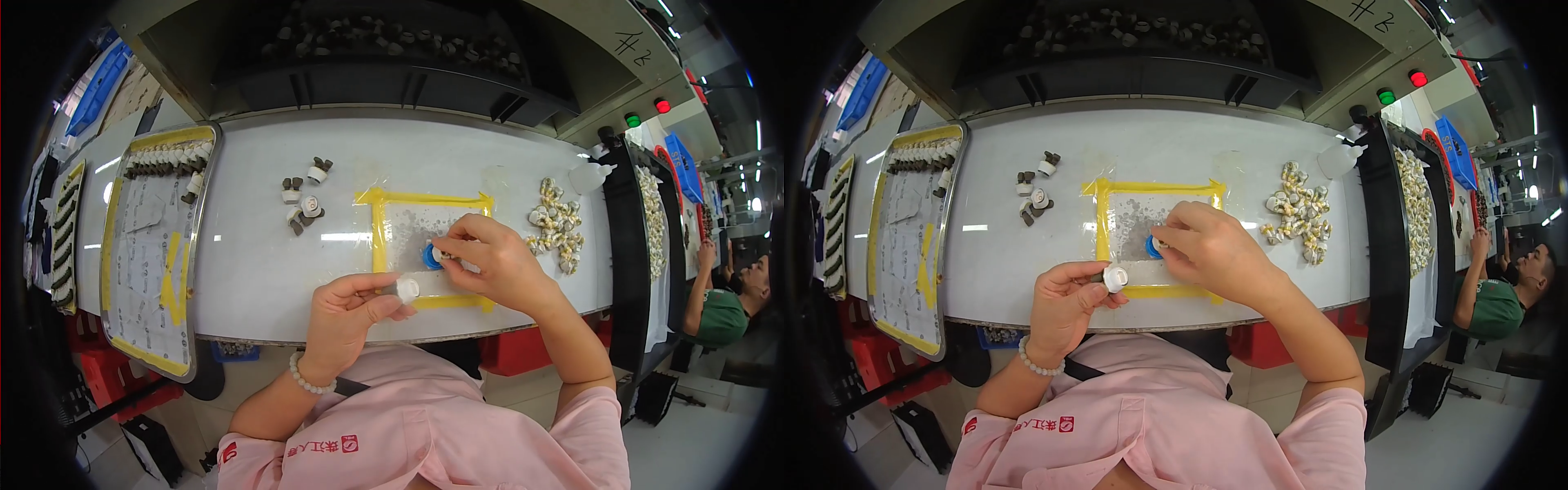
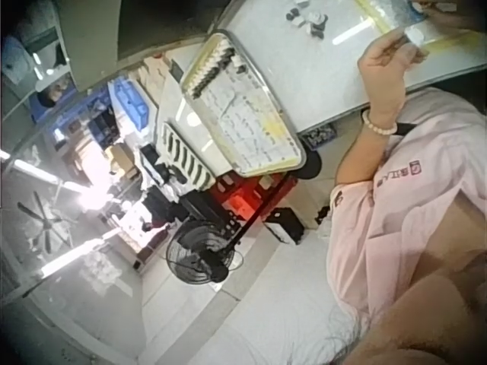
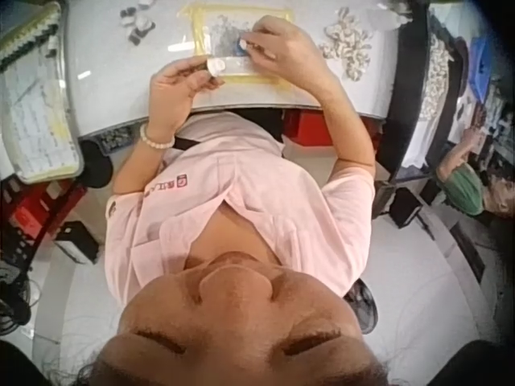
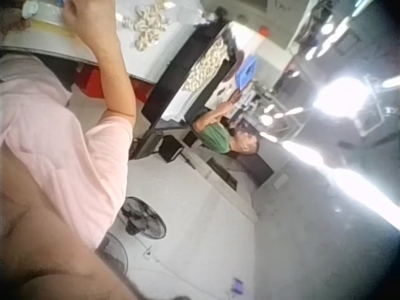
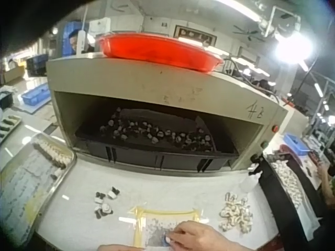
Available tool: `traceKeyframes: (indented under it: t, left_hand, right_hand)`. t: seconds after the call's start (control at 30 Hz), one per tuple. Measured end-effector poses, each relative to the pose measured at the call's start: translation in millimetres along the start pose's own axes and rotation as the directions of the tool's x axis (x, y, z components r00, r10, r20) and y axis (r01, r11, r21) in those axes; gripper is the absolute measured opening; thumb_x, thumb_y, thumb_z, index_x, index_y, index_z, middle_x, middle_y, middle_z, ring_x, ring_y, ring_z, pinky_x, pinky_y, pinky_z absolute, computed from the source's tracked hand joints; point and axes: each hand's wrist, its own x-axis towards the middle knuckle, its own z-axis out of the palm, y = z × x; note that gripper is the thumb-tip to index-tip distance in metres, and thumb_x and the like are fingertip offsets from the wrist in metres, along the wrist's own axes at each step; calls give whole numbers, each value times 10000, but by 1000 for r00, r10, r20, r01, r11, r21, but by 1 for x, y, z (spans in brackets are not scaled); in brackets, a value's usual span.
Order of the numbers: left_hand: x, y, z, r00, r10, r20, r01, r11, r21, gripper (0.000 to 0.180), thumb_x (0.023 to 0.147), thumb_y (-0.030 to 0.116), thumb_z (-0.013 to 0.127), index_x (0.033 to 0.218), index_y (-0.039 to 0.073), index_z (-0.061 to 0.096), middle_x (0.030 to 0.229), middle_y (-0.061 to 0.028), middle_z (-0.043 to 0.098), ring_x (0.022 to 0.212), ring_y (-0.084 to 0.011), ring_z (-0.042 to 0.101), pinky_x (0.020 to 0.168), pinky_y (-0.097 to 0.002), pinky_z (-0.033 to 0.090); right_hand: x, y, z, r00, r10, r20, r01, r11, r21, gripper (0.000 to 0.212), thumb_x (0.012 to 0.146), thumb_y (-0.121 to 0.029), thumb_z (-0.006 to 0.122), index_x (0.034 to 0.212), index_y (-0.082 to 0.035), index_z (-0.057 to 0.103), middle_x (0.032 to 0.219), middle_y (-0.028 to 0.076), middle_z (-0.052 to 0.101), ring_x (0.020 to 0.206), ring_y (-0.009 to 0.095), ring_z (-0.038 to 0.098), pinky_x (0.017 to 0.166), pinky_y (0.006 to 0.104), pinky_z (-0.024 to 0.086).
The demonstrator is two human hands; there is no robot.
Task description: The person assembles small white plastic housing components by pressing matching pieces together by hand, then organizes the finished units into an assembly tray.
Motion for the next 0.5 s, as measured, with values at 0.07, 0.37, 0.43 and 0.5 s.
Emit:
traceKeyframes:
  t: [0.07,0.37,0.43,0.5]
  left_hand:
    - [2,-1,0,1000,-11,-18,11,1000,10,277,881,-38,610,1156,-65,598,994,-194,679,820,-263,697,743,-342,594]
    - [3,-1,3,999,-26,-44,28,998,59,275,888,-25,610,1160,-64,607,1004,-194,681,822,-262,698,774,-361,599]
    - [3,-2,3,999,-20,-46,23,997,67,274,887,-26,611,1158,-65,609,1009,-196,680,826,-264,699,776,-367,601]
    - [3,-3,3,999,-7,-41,9,999,52,268,888,-25,608,1153,-66,613,1016,-206,678,830,-270,700,774,-377,608]
  right_hand:
    - [-5,-2,0,996,77,-43,-74,995,63,275,717,-16,713,991,-33,714,857,84,609,729,211,617,630,307,515]
    - [-12,-17,1,982,182,-45,-136,855,501,312,799,-4,687,1110,-27,688,922,92,618,819,189,609,699,279,491]
    - [-13,-20,5,984,173,-50,-121,842,526,316,792,-15,702,1108,-31,693,920,86,620,817,177,599,692,274,479]
    - [-13,-23,7,985,164,-55,-108,829,549,321,785,-27,717,1105,-35,699,918,80,621,815,165,589,685,270,466]
